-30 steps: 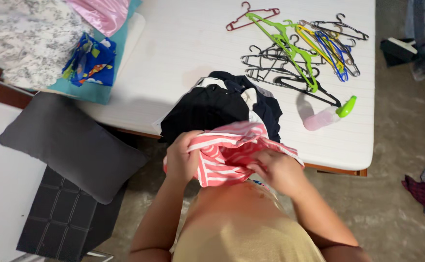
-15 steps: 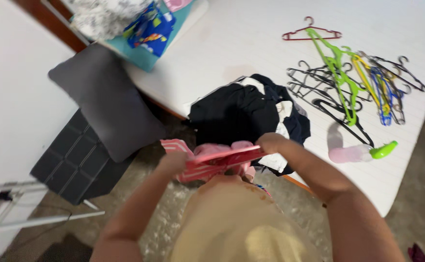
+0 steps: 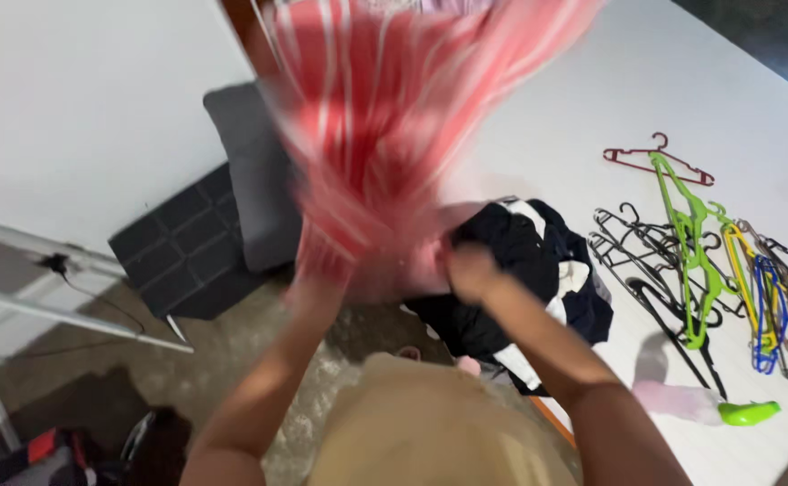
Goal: The person hangs various garments on hangers and places them on a clothing rack. They pick up shirts and pants from a pile on a bed, place them on hangers, and hang them on the rack. The person also uses a spray bottle to mist the clothes before hanging them.
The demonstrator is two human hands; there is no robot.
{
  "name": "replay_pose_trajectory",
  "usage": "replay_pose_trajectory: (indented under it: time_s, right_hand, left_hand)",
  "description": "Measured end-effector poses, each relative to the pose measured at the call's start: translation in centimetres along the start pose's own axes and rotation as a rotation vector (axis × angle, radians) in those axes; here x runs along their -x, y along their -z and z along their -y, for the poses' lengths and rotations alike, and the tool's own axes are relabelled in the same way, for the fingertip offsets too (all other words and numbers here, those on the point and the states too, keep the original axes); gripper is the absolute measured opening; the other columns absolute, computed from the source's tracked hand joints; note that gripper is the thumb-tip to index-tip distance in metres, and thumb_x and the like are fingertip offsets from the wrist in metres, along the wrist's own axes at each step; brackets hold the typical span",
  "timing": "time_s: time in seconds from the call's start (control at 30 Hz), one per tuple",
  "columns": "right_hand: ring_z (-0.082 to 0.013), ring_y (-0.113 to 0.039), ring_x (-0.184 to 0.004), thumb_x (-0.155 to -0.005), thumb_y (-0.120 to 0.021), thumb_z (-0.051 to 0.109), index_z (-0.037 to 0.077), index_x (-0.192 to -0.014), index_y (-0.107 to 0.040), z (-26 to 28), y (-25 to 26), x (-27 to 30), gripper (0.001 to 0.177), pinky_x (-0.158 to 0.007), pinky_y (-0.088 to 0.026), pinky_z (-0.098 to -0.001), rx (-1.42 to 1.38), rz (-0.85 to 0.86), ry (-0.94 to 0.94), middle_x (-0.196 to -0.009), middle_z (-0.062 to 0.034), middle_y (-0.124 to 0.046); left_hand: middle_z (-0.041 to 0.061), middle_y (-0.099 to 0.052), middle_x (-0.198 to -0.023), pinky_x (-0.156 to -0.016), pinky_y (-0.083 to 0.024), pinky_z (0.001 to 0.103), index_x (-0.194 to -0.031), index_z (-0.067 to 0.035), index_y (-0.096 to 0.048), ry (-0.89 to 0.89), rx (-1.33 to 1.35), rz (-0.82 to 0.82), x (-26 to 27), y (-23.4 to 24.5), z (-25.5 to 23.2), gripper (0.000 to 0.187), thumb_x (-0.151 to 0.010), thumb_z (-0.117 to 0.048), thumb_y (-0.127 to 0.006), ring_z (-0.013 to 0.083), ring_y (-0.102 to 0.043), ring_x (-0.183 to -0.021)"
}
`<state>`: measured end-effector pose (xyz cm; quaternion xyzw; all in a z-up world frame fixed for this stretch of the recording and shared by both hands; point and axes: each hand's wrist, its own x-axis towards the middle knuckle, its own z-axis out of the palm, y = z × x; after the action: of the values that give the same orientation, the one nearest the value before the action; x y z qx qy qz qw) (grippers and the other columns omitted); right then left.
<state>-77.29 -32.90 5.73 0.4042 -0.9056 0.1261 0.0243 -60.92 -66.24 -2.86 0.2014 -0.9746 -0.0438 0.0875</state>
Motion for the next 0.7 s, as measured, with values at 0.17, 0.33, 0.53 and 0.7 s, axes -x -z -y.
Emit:
replay_pose_trajectory:
  time_s: [0.17,0.33,0.53,0.7]
  right_hand:
    - [-0.0296,-0.069,-0.090,-0.090,-0.069,0.025,0.013,-0.117,-0.075,-1.2,-10.4,8.3,0.030,-0.079,-0.053,-0.0411,-0.285,0.974,0.098,-0.106,-0.0157,-0.075]
    - [-0.0282,-0.071,-0.093,-0.094,-0.068,0.027,0.013,-0.121,-0.071,-5.9,-8.9,8.9,0.031,-0.082,-0.054,-0.0378,-0.589,0.774,-0.014,-0.108,-0.0157,-0.075]
    - [-0.0303,-0.069,-0.097,-0.089,-0.067,0.019,0.012,-0.129,-0.067,-6.4,-5.0,15.4,0.040,-0.084,-0.052,-0.0389,-0.649,0.271,-0.657,-0.107,-0.0172,-0.075]
    - [-0.0246,-0.072,-0.098,-0.088,-0.063,0.013,0.007,-0.138,-0.061,-7.2,-4.4,21.8,0.050,-0.088,-0.056,-0.0368,-0.977,-0.067,-1.067,-0.110,-0.0189,-0.077]
  left_hand:
    - [0.015,-0.076,-0.096,-0.080,-0.060,0.047,-0.103,-0.004,-0.078,-0.033,0.143,1.256,5.7,-3.5,3.9,0.030,-0.085,-0.027,-0.073,0.0291,-0.072,-0.085]
    - [0.018,-0.067,-0.110,-0.091,-0.050,0.046,-0.109,-0.012,-0.073,-0.235,0.271,0.342,0.4,1.5,-0.3,0.034,-0.079,-0.008,-0.058,0.0388,-0.063,-0.107]
    - [0.018,-0.066,-0.102,-0.081,-0.054,0.046,-0.110,-0.008,-0.069,-0.014,0.514,0.488,-4.8,13.3,-13.0,0.031,-0.082,-0.006,-0.057,0.0368,-0.069,-0.091]
    - [0.016,-0.073,-0.083,-0.072,-0.057,0.046,-0.110,-0.010,-0.069,-0.128,0.476,0.851,-6.5,11.2,-21.0,0.030,-0.082,-0.013,-0.059,0.0338,-0.076,-0.076]
